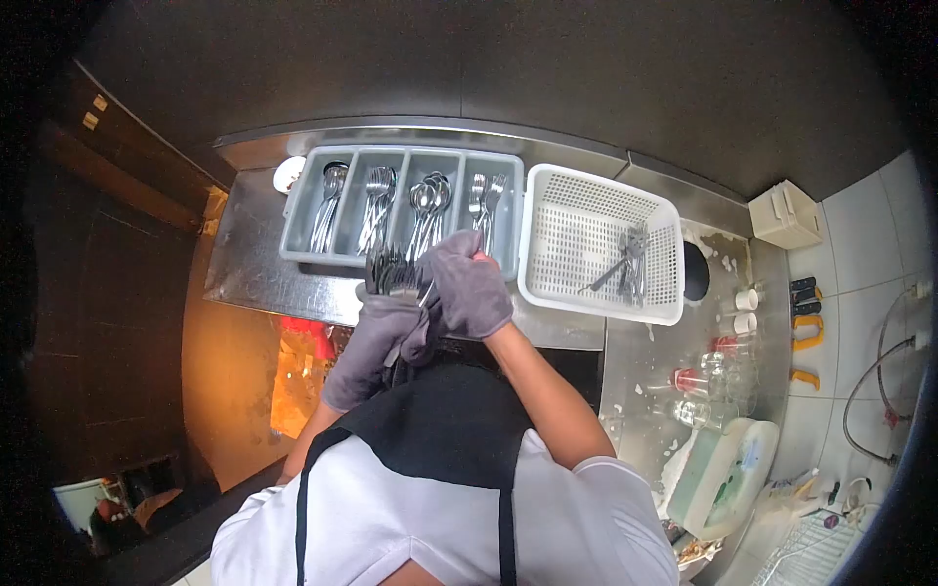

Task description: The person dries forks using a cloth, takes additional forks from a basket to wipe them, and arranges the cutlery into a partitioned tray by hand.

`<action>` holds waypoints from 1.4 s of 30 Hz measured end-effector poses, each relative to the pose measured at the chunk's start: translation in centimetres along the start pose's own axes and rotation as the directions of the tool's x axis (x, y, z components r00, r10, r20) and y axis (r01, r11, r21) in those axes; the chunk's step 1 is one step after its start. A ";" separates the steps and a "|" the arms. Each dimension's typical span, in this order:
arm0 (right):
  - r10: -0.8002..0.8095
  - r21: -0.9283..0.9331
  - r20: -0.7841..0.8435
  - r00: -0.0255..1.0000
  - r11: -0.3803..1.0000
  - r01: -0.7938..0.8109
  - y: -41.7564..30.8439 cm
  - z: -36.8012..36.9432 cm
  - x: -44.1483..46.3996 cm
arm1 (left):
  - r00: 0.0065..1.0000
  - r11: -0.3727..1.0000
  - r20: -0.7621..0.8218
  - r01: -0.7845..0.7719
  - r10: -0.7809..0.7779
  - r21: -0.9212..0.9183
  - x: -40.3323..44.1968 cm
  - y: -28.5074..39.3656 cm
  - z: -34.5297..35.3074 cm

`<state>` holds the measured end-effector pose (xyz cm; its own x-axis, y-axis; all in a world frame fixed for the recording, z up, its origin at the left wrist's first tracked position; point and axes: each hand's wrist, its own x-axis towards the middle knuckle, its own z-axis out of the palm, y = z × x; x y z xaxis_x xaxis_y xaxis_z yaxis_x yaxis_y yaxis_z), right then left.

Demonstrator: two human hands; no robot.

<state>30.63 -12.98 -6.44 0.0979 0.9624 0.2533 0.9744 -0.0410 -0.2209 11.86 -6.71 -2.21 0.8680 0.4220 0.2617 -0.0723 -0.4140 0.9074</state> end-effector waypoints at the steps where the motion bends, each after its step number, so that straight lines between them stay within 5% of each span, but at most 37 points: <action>1: 0.022 -0.115 -0.002 1.000 0.993 -0.022 1.5 0.9 -0.1 | 0.993 0.984 -0.024 0.111 -0.115 -0.142 -0.3 0.3 0.5; 3: 0.062 -0.336 -0.006 0.998 0.940 -0.061 4.6 2.2 -0.4 | 0.999 0.997 -0.046 0.027 -0.023 0.079 -0.8 1.6 0.2; 4: 0.078 -0.439 -0.010 0.997 0.896 -0.074 5.4 2.1 -0.3 | 0.939 0.921 -0.040 0.327 -0.342 -0.210 -1.2 2.7 0.6; 8: 0.016 -0.744 0.061 0.998 0.668 0.035 4.2 -1.9 0.7 | 0.993 0.941 -0.095 -0.031 0.067 0.336 -2.4 1.9 -0.1; 9: -0.010 -0.708 0.117 0.993 0.700 0.091 2.8 -1.2 0.4 | 0.974 0.920 -0.172 -0.072 0.148 0.384 -2.9 0.2 0.4; 11: -0.064 -0.622 0.227 0.972 0.758 0.195 0.1 0.2 -0.2 | 0.954 0.989 -0.299 0.069 -0.026 0.134 -3.2 0.1 0.5; 12: -0.151 -0.633 0.226 0.962 0.728 0.263 -2.4 1.0 -0.3 | 0.921 0.955 -0.272 0.234 -0.278 -0.182 -2.9 1.7 -0.1; 14: -0.248 -0.501 0.149 0.957 0.816 0.289 -4.5 -0.4 0.6 | 0.932 0.973 -0.282 0.205 -0.227 -0.104 -3.7 -0.3 0.5; 18: -0.127 0.131 0.075 0.989 0.984 0.116 -6.0 -3.9 2.6 | 0.978 0.988 -0.167 0.138 -0.125 0.069 -4.8 -0.8 -0.9; 20: -0.317 -0.487 0.076 0.945 0.816 0.313 -5.5 1.0 1.9 | 0.945 0.981 -0.261 0.187 -0.196 -0.058 -5.1 0.2 -1.0; 21: -0.353 -0.360 -0.113 0.929 0.886 0.292 -7.4 1.5 2.7 | 0.942 0.988 -0.323 0.127 -0.092 0.089 -5.4 -0.4 -0.9; 22: -0.533 -0.659 0.079 0.842 0.606 0.445 -7.4 3.4 3.0 | 0.925 0.965 -0.381 0.086 0.015 0.247 -5.6 -1.0 -0.9; 24: -0.507 -0.560 0.201 0.838 0.643 0.523 -7.7 5.2 4.0 | 0.937 0.827 -0.342 0.137 0.070 0.545 -6.6 -0.9 -1.8; 25: -0.340 -0.158 0.167 0.925 0.917 0.366 -8.2 4.7 5.5 | 0.923 0.874 -0.375 0.107 0.090 0.473 -7.7 -2.1 -2.0; 28: -0.368 0.051 0.260 0.893 0.928 0.368 -6.3 4.6 10.7 | 0.846 0.974 -0.527 0.176 -0.078 0.139 -10.5 -6.4 -0.4; 31: -0.240 0.400 0.316 0.918 0.911 0.100 -7.8 4.3 10.7 | 0.886 0.959 -0.430 0.251 -0.173 0.131 -9.0 -0.8 -3.2; 34: -0.266 0.548 0.318 0.910 0.835 0.053 -9.8 3.4 6.6 | 0.955 0.678 -0.252 0.291 -0.158 0.675 -9.4 -3.4 -2.9; 35: -0.195 0.740 0.338 0.921 0.659 -0.132 -9.9 4.4 5.5 | 0.969 0.492 -0.204 0.247 -0.141 0.835 -9.6 -4.5 -2.6; 38: -0.016 0.860 0.471 0.882 -0.213 -0.464 -10.0 6.5 3.5 | 0.957 0.761 -0.289 0.204 -0.023 0.616 -9.5 -4.8 -3.1; 40: 0.042 0.920 0.389 0.920 0.025 -0.390 -8.5 6.4 3.6 | 0.925 0.930 -0.363 0.030 0.113 0.366 -8.7 -3.0 -3.4; 42: 0.156 0.952 0.229 0.961 0.169 -0.254 -7.8 5.7 4.2 | 0.927 0.987 -0.355 0.149 -0.120 0.054 -7.6 -1.8 -3.4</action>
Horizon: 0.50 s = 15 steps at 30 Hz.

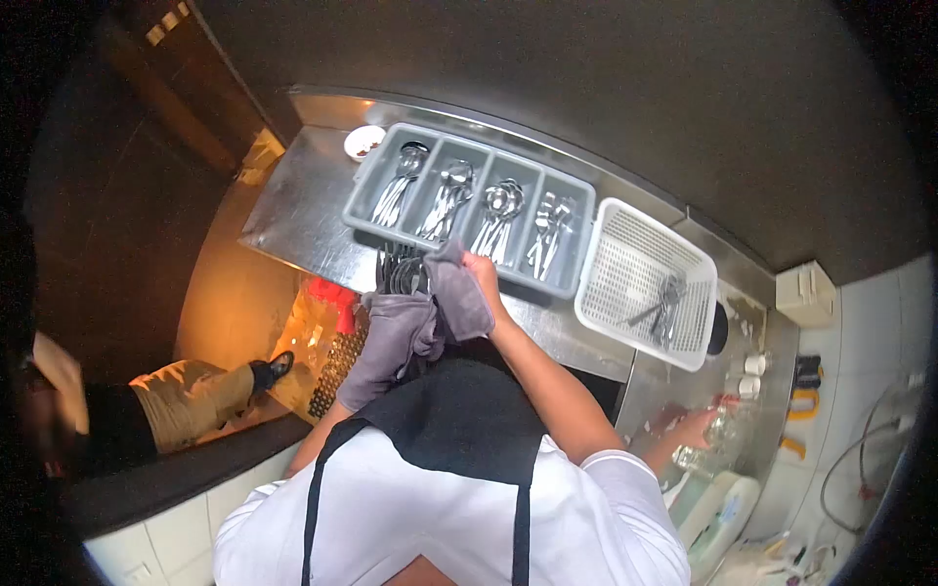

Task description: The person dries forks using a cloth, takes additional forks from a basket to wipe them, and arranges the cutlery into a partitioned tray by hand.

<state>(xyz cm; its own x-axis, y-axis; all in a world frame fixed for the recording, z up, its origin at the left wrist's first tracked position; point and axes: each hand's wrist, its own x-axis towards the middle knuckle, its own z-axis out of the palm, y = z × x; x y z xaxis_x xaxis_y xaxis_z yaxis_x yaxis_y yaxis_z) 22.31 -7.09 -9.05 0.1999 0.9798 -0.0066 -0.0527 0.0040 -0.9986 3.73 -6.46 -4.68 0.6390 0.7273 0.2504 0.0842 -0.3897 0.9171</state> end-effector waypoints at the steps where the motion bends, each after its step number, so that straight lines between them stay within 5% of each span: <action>1: 0.001 0.247 -0.017 1.000 0.969 0.003 0.0 -0.8 0.3 | 0.998 0.996 0.041 0.051 -0.047 -0.080 0.3 0.1 0.3; 3: -0.009 0.679 -0.047 0.999 0.733 0.039 0.4 -3.0 1.4 | 0.990 0.978 0.122 0.093 -0.071 -0.186 0.8 0.1 0.9; 5: -0.137 0.478 -0.114 0.984 0.861 0.175 0.3 -4.7 1.4 | 0.958 0.879 0.264 0.219 -0.112 -0.422 1.4 -1.1 0.9; 6: -0.276 0.094 -0.056 0.960 0.955 0.280 -0.3 -5.5 -0.1 | 0.915 0.726 0.373 0.362 -0.156 -0.585 1.7 -3.0 1.2; 8: -0.275 -0.257 -0.004 0.961 0.929 0.265 -0.5 -5.4 -2.8 | 0.916 0.544 0.395 0.370 -0.076 -0.753 2.1 -6.5 3.5; 9: -0.180 -0.208 -0.053 0.982 0.964 0.165 -0.1 -4.6 -4.0 | 0.914 0.438 0.404 0.378 -0.036 -0.816 2.3 -8.2 4.6; 11: 0.016 -0.088 -0.129 0.992 0.996 -0.028 0.6 -3.1 -5.0 | 0.926 0.639 0.191 0.364 -0.326 -0.678 2.1 -3.9 5.7; 12: 0.134 0.380 -0.227 0.965 0.924 -0.039 2.2 -3.4 -3.5 | 0.961 0.887 0.232 0.237 -0.154 -0.396 2.1 -5.3 5.6; 13: 0.219 0.551 -0.152 0.964 0.828 -0.101 1.0 -4.8 -3.7 | 0.964 0.995 0.265 0.002 0.024 -0.096 2.2 -6.7 5.5; 15: 0.318 0.812 0.037 0.947 0.544 -0.214 -2.6 -7.8 -5.2 | 0.845 0.879 0.392 -0.451 0.365 0.154 4.6 -2.7 5.1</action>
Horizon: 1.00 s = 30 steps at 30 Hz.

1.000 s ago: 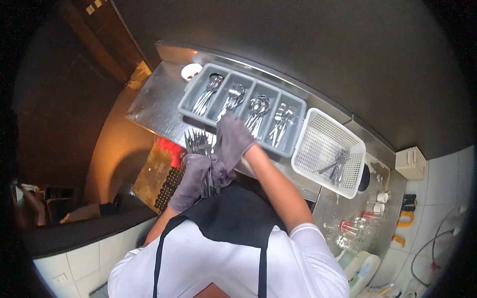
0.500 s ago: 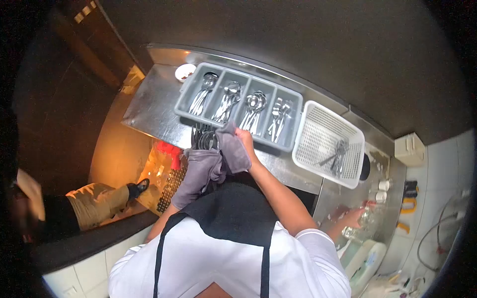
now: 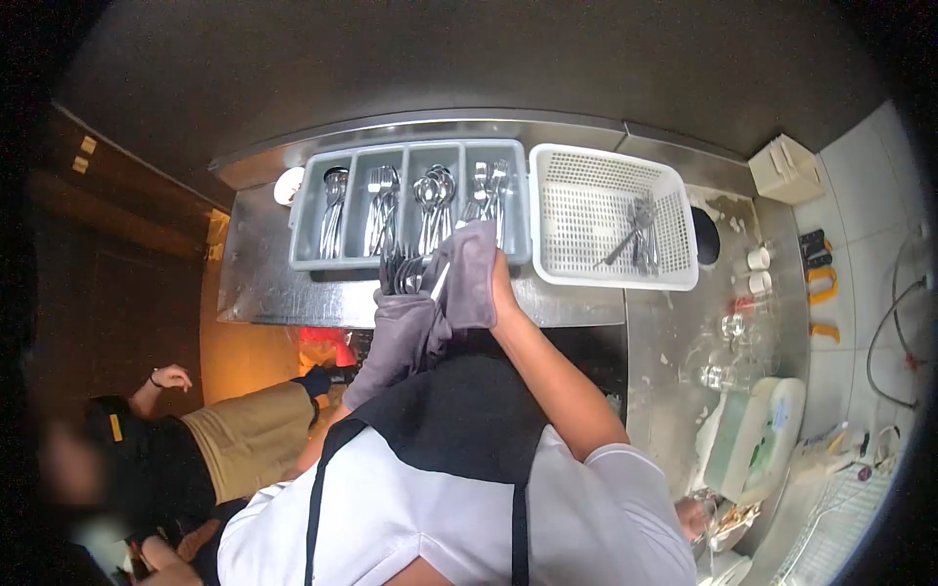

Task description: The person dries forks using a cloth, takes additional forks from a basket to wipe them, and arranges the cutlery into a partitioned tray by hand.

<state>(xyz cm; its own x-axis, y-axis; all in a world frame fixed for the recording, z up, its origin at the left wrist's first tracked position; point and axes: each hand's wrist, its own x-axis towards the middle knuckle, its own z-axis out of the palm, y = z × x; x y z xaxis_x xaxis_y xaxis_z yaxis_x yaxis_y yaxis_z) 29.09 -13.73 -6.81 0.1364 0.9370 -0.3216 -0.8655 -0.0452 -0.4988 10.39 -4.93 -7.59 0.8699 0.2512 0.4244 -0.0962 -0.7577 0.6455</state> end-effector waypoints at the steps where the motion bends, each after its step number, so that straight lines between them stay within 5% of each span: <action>1: -0.085 -0.091 -0.015 0.996 0.992 0.083 0.7 -0.1 -0.2 | 0.989 0.972 0.006 0.145 -0.147 -0.185 0.7 1.1 0.2; 2: -0.169 -0.184 -0.029 0.985 0.970 0.161 1.5 -0.1 -0.4 | 0.957 0.889 0.012 0.274 -0.290 -0.366 1.3 2.2 0.5; 4: -0.412 -0.557 -0.128 0.902 0.783 0.278 4.9 0.0 -0.5 | 0.909 0.845 -0.103 0.327 -0.404 -0.424 1.4 1.0 2.9; 5: -0.329 -0.408 -0.183 0.926 0.883 0.233 5.0 -2.2 0.6 | 0.986 0.988 -0.057 0.156 -0.157 -0.018 1.7 0.4 1.9; 6: -0.224 -0.298 -0.179 0.958 0.940 0.164 4.2 -4.7 2.2 | 0.980 0.940 0.100 0.134 -0.173 0.315 2.6 1.2 1.6; 8: -0.010 -0.066 -0.131 0.991 0.998 0.001 1.3 -8.9 5.3 | 0.869 0.572 0.353 -0.103 -0.346 0.814 4.8 4.3 0.1; 12: 0.051 -0.150 0.012 0.999 0.987 -0.049 -2.3 -2.8 2.2 | 0.944 0.734 0.257 -0.025 -0.205 0.679 4.1 1.9 0.0; 13: 0.041 -0.042 -0.137 0.990 0.998 -0.047 -0.4 -3.7 2.4 | 0.955 0.773 0.239 -0.017 -0.175 0.634 3.4 0.4 0.7; 16: -0.259 -0.554 0.030 0.966 0.800 0.231 2.6 -3.2 1.7 | 0.969 0.829 0.175 0.049 -0.175 0.556 2.9 -0.2 1.8; 21: -0.328 -0.573 -0.084 0.941 0.788 0.223 2.1 -2.4 2.0 | 0.945 0.811 0.008 0.276 -0.327 0.517 1.1 -1.6 4.0; 24: -0.372 -0.599 -0.095 0.923 0.762 0.245 2.4 -2.5 2.3 | 0.988 0.892 -0.038 0.148 -0.147 0.427 2.8 0.8 2.5; 30: -0.469 -0.755 -0.035 0.883 0.591 0.284 1.7 -4.3 3.3 | 0.974 0.930 -0.039 0.225 -0.223 0.290 2.5 1.5 2.4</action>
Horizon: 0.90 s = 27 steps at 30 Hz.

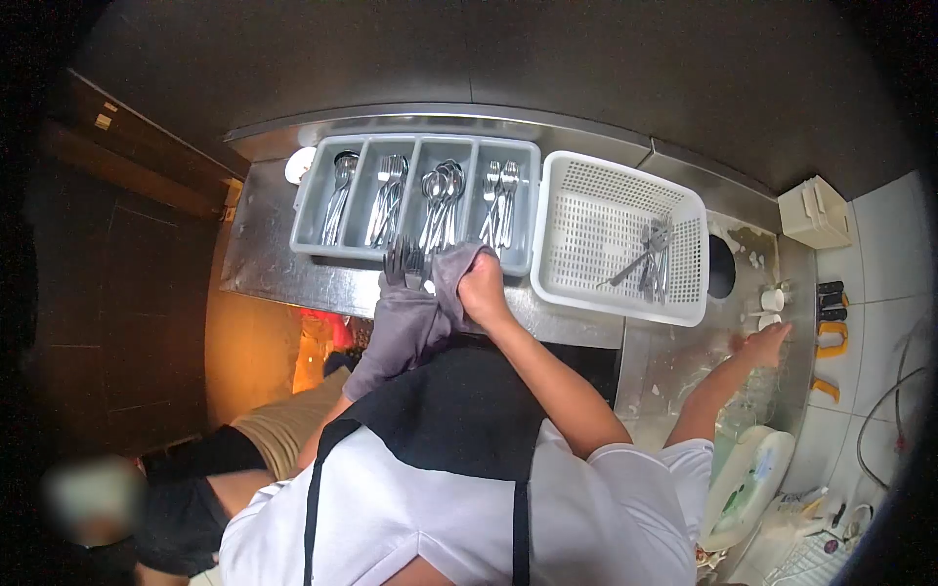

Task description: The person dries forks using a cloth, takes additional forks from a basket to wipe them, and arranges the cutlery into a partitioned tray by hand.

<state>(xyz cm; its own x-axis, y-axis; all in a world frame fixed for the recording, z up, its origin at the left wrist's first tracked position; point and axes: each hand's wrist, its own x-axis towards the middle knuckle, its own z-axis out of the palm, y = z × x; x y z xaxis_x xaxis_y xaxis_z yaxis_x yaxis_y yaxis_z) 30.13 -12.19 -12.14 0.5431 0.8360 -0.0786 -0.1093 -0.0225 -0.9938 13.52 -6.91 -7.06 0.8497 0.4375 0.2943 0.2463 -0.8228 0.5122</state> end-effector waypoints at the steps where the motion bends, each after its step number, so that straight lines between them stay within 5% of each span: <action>1: -0.063 -0.062 -0.021 0.998 0.996 0.062 -0.1 -0.3 0.6 | 1.000 0.999 0.003 0.020 -0.020 -0.048 -0.2 -0.1 0.0; 3: -0.188 -0.194 -0.050 0.981 0.965 0.175 -0.2 -1.2 2.0 | 0.999 0.986 0.018 0.042 -0.040 -0.164 -0.4 0.1 -0.1; 6: 0.019 0.339 -0.240 0.971 0.938 0.066 1.5 -2.5 4.3 | 0.969 0.994 -0.244 0.001 -0.028 -0.110 -1.4 -1.4 2.9; 7: -0.013 0.544 -0.098 0.995 0.837 0.064 1.5 -2.9 3.7 | 0.956 0.995 -0.293 0.002 -0.030 -0.095 -1.5 -1.5 3.2; 9: 0.218 0.636 0.003 0.976 0.752 -0.170 -0.4 -1.3 1.0 | 0.957 0.995 -0.280 0.049 -0.072 -0.090 -1.1 -0.8 2.4; 10: 0.330 0.669 0.059 0.942 0.687 -0.282 -1.1 -0.4 -0.5 | 0.948 0.864 -0.140 0.191 -0.285 -0.466 -1.1 -0.5 2.2; 11: 0.279 0.524 0.135 0.951 0.794 -0.308 -1.1 0.3 -1.6 | 0.906 0.579 0.070 0.324 -0.417 -0.748 -0.9 -0.1 2.2; 13: 0.312 0.376 0.231 0.921 0.845 -0.381 0.3 -0.5 -1.3 | 0.896 0.408 0.189 0.360 -0.402 -0.839 -0.5 -0.1 2.1; 16: 0.200 0.551 0.133 0.971 0.799 -0.240 -2.3 -1.3 0.3 | 0.969 0.783 -0.047 0.167 -0.243 -0.600 -0.4 -0.1 2.1; 17: 0.202 0.491 0.103 0.974 0.841 -0.226 -3.1 -0.8 -0.8 | 0.968 0.805 -0.076 0.153 -0.238 -0.573 -0.4 0.0 2.3; 18: 0.372 0.405 -0.028 0.928 0.853 -0.330 -2.8 0.5 -1.8 | 0.980 0.864 -0.105 0.096 -0.169 -0.494 0.0 -0.3 2.3; 20: 0.166 0.296 0.017 0.986 0.941 -0.163 -0.9 1.3 -3.0 | 0.986 0.948 -0.163 -0.027 -0.027 -0.318 0.6 -0.9 2.1; 22: 0.372 0.334 0.050 0.927 0.868 -0.366 -0.4 -0.7 -0.9 | 0.995 0.988 -0.095 -0.027 0.013 -0.152 0.2 -1.5 2.1; 24: 0.321 0.621 0.339 0.884 0.630 -0.466 2.2 -3.9 2.9 | 1.000 0.997 -0.031 -0.001 -0.001 -0.083 -0.4 -1.7 2.6; 26: 0.394 0.588 0.288 0.873 0.646 -0.486 -1.0 -3.5 2.5 | 0.998 0.981 0.062 0.006 -0.018 0.194 0.2 -0.1 0.0; 27: 0.362 0.590 0.315 0.877 0.649 -0.480 -0.9 -3.1 1.7 | 0.997 0.995 0.073 -0.019 0.012 0.098 -0.1 -1.0 0.3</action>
<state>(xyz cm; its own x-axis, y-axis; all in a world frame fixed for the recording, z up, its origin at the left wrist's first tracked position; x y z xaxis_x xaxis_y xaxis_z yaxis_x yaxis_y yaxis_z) 33.77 -12.46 -11.61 0.1744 0.8981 -0.4037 -0.8226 -0.0925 -0.5610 13.38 -6.24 -7.85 0.8846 0.3996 0.2404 0.2742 -0.8626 0.4251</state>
